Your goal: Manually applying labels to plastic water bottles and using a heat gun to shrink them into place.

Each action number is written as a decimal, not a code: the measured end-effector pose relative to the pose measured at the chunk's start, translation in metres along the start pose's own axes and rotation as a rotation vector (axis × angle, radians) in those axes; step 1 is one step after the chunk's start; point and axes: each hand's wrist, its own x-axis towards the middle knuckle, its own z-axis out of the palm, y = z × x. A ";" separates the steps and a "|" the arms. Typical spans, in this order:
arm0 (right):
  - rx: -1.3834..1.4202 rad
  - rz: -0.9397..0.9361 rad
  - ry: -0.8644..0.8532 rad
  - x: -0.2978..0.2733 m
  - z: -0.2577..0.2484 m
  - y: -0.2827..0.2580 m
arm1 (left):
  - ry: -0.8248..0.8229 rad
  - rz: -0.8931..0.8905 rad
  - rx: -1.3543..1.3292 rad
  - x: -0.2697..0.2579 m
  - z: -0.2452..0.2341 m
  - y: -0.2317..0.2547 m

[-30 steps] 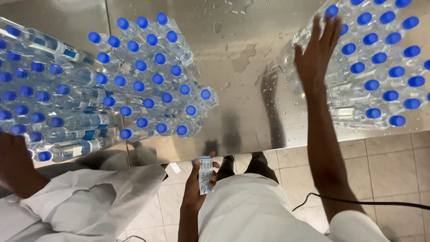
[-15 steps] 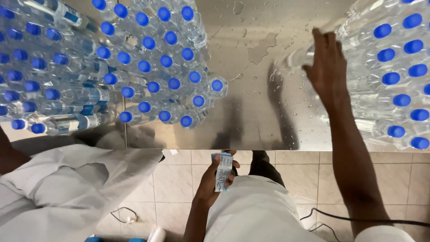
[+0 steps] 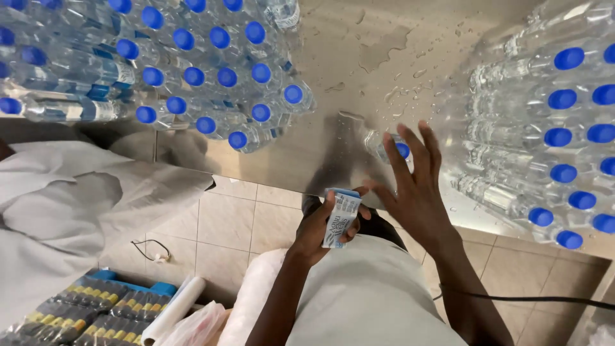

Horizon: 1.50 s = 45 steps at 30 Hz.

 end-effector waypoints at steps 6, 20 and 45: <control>0.581 0.134 -0.173 -0.055 0.007 0.014 | 0.014 0.050 0.081 0.009 0.015 -0.036; 0.786 0.414 -0.317 -0.085 -0.043 0.049 | -0.016 -0.035 0.389 -0.002 0.096 -0.041; 0.412 0.106 0.353 -0.005 0.029 0.072 | 0.197 0.296 0.069 -0.062 0.018 -0.019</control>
